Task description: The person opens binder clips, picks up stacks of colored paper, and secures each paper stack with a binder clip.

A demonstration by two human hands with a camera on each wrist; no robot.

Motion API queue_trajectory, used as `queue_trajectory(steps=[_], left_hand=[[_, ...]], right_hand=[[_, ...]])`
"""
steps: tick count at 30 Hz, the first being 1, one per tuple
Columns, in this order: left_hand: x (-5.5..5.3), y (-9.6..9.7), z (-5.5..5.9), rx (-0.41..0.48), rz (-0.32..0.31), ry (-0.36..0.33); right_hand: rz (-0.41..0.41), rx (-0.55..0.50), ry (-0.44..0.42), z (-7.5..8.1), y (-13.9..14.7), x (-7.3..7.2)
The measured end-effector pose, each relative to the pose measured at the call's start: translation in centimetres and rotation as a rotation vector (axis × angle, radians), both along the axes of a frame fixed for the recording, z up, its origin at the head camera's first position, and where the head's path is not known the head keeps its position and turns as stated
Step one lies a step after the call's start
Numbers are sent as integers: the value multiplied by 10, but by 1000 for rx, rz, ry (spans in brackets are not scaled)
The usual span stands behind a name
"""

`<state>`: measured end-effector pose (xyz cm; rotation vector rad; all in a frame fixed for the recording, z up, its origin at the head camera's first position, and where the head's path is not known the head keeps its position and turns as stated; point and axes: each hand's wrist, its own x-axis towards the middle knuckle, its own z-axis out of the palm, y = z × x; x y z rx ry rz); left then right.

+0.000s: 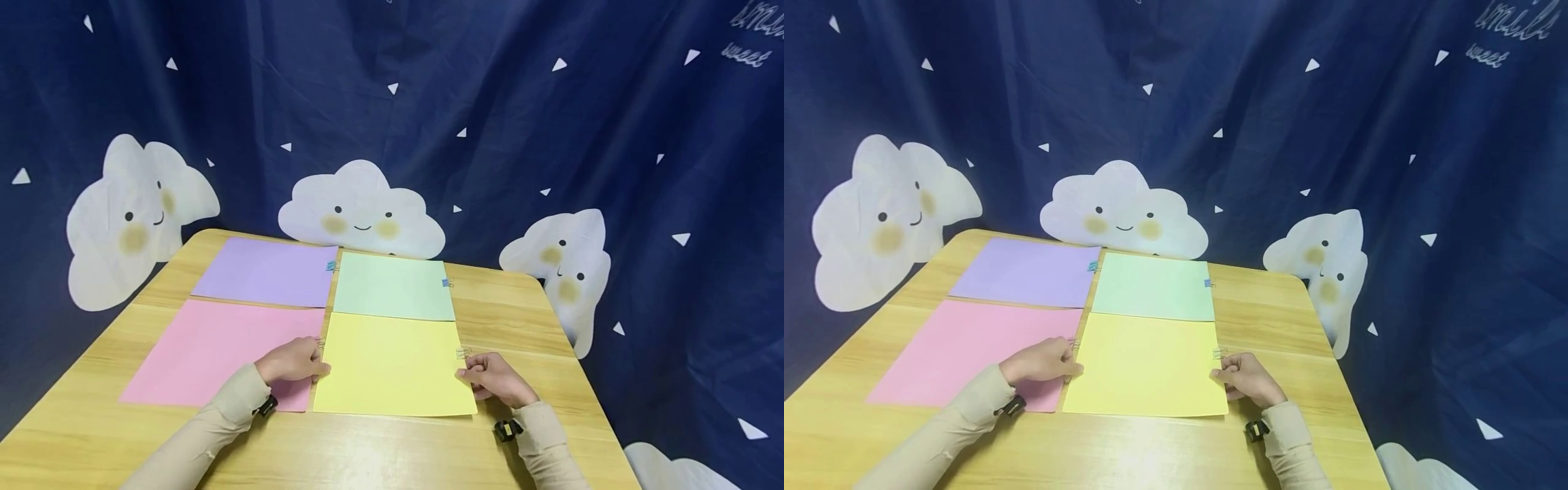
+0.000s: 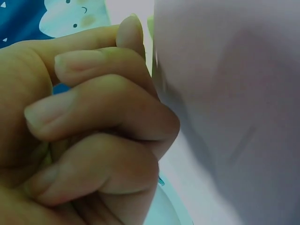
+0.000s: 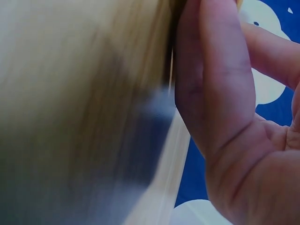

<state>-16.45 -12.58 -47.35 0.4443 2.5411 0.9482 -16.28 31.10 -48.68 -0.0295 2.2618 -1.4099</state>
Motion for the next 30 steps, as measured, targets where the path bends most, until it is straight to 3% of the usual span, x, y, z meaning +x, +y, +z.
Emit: queue_trajectory(steps=[11,23,30], left_hand=[[0,-3,-2,33,-31,-14],[-2,-9,0,66,17,-29],[-11,-27,5,102,43,14]], right_hand=[[-4,63,19,9,-1,7],[-29,-19,-21,25,13,9],[-60,38,72,43,17,5]])
